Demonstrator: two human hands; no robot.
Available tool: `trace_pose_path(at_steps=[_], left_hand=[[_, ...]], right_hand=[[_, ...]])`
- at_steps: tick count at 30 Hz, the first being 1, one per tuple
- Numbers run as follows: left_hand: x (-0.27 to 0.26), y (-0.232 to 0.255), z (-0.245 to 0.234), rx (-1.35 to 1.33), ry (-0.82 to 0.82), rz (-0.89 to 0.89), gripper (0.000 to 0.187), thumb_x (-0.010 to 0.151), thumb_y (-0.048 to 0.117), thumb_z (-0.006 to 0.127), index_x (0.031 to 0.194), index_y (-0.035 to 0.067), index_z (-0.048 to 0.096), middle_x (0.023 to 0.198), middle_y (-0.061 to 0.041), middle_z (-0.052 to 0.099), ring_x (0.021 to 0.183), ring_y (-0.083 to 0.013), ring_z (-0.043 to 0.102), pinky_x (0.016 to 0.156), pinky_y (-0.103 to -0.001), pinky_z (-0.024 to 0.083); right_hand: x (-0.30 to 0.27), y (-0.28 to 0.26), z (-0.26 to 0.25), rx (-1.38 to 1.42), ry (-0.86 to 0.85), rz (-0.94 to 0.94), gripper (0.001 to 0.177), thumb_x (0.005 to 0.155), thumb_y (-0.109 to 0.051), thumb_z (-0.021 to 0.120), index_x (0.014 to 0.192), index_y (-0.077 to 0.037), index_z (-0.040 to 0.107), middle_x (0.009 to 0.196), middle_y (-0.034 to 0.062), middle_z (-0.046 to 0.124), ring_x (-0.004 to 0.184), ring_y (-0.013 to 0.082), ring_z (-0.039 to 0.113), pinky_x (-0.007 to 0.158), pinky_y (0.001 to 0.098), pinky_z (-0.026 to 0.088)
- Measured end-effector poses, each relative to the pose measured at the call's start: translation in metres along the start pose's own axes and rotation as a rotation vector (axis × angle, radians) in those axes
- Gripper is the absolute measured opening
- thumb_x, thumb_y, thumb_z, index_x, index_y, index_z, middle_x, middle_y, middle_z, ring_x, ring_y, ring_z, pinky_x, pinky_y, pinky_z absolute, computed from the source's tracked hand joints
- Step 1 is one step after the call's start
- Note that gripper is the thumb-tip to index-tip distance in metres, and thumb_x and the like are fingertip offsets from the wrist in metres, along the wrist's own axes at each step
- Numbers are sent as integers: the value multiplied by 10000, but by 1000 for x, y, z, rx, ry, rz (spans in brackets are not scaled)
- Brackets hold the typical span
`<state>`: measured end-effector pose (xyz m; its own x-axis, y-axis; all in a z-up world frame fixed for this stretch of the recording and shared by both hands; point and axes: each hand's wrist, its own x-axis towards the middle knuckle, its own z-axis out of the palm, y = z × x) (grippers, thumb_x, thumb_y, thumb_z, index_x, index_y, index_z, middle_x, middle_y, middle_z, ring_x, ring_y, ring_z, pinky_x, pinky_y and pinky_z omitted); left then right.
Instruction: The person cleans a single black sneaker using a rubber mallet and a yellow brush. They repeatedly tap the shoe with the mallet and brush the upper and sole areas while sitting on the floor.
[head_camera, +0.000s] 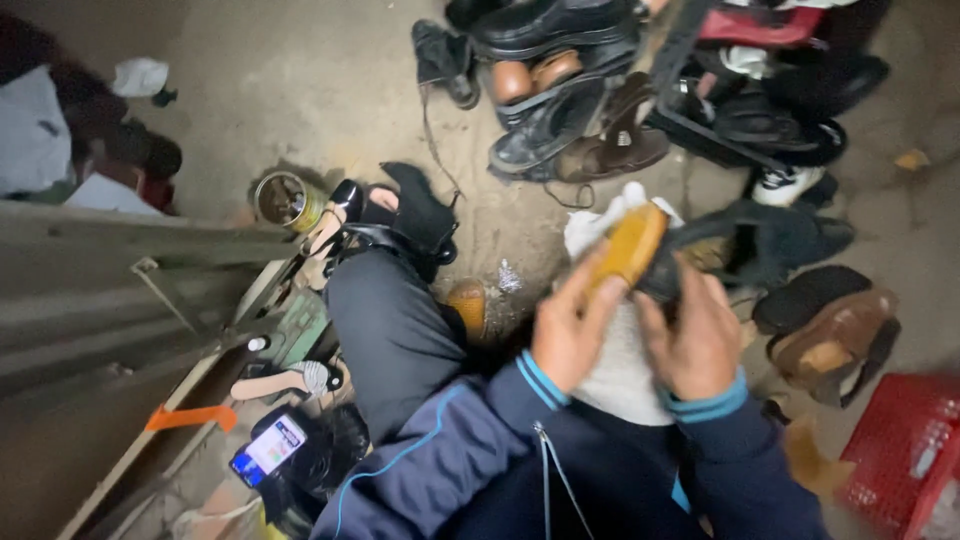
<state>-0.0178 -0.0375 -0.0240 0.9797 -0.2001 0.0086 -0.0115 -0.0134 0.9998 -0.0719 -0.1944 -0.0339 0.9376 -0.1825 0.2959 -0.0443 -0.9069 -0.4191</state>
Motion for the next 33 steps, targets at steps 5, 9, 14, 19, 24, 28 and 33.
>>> trace_pose_path(at_steps=[5,9,14,19,24,28,33], left_hand=[[-23,33,-3,-12,-170,134,433,1015,165,626,1404,-2,534,1416,-233,595,1304,-330,618,1137,-395,513],[-22,27,2,53,-125,64,465,1002,223,639,1435,94,531,1390,-189,633,1258,-300,653,1092,-379,529],[-13,14,4,56,-192,102,514,1026,229,638,1499,121,471,1421,-181,620,1273,-343,642,1123,-421,517],[-10,27,2,-259,-252,-37,510,1052,178,549,1511,2,415,1543,-185,481,1411,-210,508,1260,-350,408],[-4,22,10,-232,-179,-185,519,1012,253,573,1479,51,470,1508,-158,531,1383,-199,536,1213,-335,431],[-31,19,21,-209,-241,-239,427,1034,262,545,1441,138,510,1579,-129,486,1451,-196,490,1233,-324,387],[-19,43,16,-132,-168,-53,508,1036,231,568,1470,-9,455,1499,-179,526,1402,-266,535,1221,-372,436]], right_hand=[[-6,7,-13,109,-64,104,622,857,-144,685,1403,105,522,1291,315,615,1227,490,595,1026,511,471],[-13,8,-14,53,-47,224,615,913,-227,698,1426,79,550,1240,309,625,1155,492,603,943,518,471],[-18,16,-16,14,1,25,754,993,-345,600,1503,183,427,1351,422,572,1225,601,572,1023,607,455],[-15,20,-24,9,-138,132,542,999,-205,633,1397,146,520,1165,341,595,1104,543,576,915,560,456],[-8,4,-27,-41,-160,161,596,983,-226,670,1438,135,534,1134,313,603,1070,511,577,905,552,462],[-31,34,-25,30,-87,32,800,973,-346,581,1523,209,409,1336,437,555,1210,593,566,1020,595,449],[-32,16,-29,101,-56,255,773,936,-307,677,1511,178,502,1246,339,614,1072,470,639,907,513,492]])
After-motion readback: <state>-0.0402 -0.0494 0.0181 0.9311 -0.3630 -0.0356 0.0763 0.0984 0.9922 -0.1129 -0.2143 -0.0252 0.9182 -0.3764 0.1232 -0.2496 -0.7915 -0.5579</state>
